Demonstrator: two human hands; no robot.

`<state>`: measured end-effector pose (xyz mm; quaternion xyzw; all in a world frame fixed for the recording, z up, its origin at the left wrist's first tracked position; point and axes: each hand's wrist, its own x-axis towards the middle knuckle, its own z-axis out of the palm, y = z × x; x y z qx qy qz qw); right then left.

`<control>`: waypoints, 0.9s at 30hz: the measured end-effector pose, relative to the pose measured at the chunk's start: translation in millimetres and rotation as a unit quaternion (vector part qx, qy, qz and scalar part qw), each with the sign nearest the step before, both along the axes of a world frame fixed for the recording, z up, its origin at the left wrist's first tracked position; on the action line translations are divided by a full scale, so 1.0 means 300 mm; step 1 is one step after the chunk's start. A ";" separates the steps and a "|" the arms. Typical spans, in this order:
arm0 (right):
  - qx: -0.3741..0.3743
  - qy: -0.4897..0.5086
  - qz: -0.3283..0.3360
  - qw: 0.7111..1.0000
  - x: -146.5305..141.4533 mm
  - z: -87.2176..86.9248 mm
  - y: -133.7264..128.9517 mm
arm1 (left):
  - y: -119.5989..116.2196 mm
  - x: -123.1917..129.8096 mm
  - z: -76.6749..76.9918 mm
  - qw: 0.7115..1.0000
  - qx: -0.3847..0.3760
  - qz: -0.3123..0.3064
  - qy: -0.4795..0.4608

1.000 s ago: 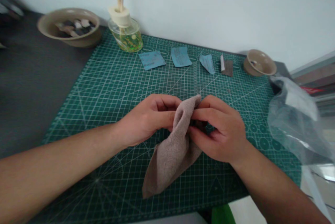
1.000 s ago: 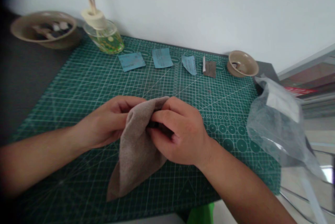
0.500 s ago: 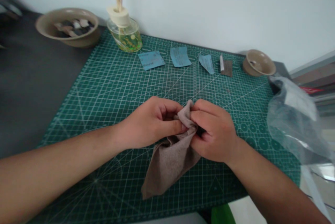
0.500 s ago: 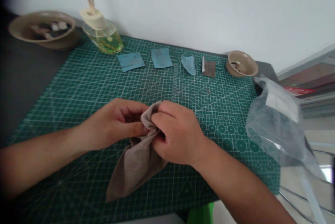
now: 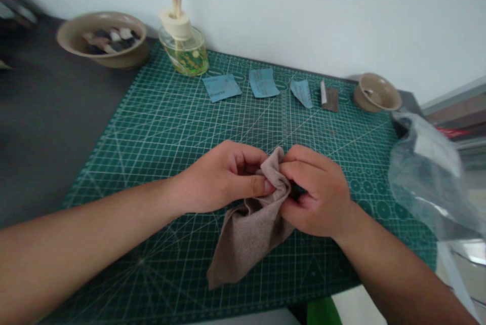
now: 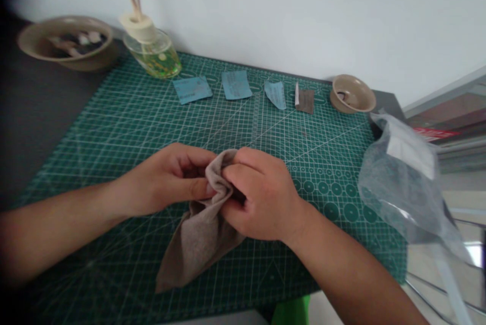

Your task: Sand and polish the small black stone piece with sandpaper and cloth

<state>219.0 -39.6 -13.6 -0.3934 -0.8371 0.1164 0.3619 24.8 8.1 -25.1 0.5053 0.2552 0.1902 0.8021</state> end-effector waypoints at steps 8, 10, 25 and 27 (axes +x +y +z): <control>0.006 0.017 0.003 1.000 0.008 -0.001 -0.006 | 0.001 0.003 -0.009 0.998 -0.030 0.000 -0.051; 0.010 0.032 0.007 0.999 0.008 0.000 -0.007 | 0.000 0.002 -0.010 0.998 -0.040 -0.001 -0.053; 0.018 0.209 0.021 0.977 0.037 -0.006 -0.022 | 0.012 -0.004 0.001 0.976 -0.180 0.088 -0.089; 0.013 0.214 0.034 0.976 0.038 -0.006 -0.027 | 0.015 -0.004 0.001 0.973 -0.188 0.096 -0.090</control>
